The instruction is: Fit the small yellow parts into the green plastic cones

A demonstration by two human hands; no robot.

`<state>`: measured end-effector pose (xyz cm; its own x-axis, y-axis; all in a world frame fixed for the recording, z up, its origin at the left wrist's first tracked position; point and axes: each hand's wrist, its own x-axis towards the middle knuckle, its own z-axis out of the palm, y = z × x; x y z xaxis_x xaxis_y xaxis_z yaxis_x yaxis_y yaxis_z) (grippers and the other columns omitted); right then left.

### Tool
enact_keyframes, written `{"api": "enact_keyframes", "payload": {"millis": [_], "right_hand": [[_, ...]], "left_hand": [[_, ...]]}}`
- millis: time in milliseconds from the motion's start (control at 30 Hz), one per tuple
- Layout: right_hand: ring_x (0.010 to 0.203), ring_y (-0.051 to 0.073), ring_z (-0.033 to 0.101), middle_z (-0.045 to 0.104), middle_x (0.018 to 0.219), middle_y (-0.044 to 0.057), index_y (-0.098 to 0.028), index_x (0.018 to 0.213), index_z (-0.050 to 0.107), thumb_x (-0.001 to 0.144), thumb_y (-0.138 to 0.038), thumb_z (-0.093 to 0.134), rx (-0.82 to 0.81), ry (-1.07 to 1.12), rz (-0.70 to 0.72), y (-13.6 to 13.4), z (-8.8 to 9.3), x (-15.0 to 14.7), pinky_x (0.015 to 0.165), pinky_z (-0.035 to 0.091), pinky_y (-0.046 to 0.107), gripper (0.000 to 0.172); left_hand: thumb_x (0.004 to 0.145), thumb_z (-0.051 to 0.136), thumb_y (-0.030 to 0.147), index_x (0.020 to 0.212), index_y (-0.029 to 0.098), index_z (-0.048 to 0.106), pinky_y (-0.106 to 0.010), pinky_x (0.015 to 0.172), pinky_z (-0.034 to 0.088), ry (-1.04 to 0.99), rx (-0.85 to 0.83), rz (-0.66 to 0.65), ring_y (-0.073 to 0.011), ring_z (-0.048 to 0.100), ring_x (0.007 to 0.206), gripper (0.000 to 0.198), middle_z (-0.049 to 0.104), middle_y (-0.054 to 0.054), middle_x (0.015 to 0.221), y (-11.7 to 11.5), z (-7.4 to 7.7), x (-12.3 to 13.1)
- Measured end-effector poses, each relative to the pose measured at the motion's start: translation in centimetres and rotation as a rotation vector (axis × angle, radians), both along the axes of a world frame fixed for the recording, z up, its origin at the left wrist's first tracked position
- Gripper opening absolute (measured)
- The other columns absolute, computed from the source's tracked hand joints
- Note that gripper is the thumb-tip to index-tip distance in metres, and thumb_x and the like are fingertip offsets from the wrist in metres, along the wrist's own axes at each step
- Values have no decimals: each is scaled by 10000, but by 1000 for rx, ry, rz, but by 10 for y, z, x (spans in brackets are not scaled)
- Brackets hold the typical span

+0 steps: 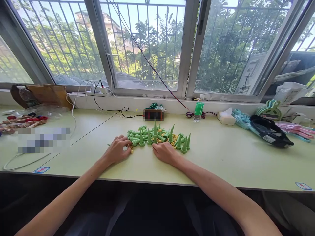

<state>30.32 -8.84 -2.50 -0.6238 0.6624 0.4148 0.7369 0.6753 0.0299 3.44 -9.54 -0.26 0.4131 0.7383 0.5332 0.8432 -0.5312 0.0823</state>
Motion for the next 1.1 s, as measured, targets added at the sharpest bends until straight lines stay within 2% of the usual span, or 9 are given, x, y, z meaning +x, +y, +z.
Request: {"api": "enact_keyframes", "payload": {"millis": [367, 733, 967, 1100], "right_hand": [[600, 126, 579, 672, 726, 38, -171, 813, 615, 975, -237, 454, -7, 22, 23, 0, 1, -1, 557, 268, 248, 237], [572, 127, 570, 672, 703, 33, -172, 778, 607, 967, -228, 466, 11, 16, 37, 0, 1, -1, 553, 276, 258, 242], [588, 127, 578, 673, 709, 35, -170, 779, 615, 963, -238, 485, -4, 25, 32, 1, 0, -1, 568, 288, 249, 236], [588, 130, 584, 677, 699, 27, -175, 775, 612, 940, -247, 519, 0, 41, 32, 1, 0, -1, 564, 276, 253, 203]], "left_hand": [[836, 539, 222, 675, 192, 571, -355, 768, 447, -19, -55, -24, -202, 539, 728, 166, 635, -40, 697, 1, 1, -1], [797, 594, 208, 710, 198, 533, -342, 765, 451, -58, -24, -37, -199, 539, 746, 107, 611, -28, 710, 2, 0, -2], [852, 542, 225, 707, 198, 466, -271, 643, 423, -183, 115, -48, -155, 510, 676, 166, 526, -8, 678, -2, 3, 1], [869, 525, 249, 747, 197, 490, -241, 568, 379, -109, 42, -99, -112, 467, 552, 137, 514, 25, 636, -6, 1, 3]]}}
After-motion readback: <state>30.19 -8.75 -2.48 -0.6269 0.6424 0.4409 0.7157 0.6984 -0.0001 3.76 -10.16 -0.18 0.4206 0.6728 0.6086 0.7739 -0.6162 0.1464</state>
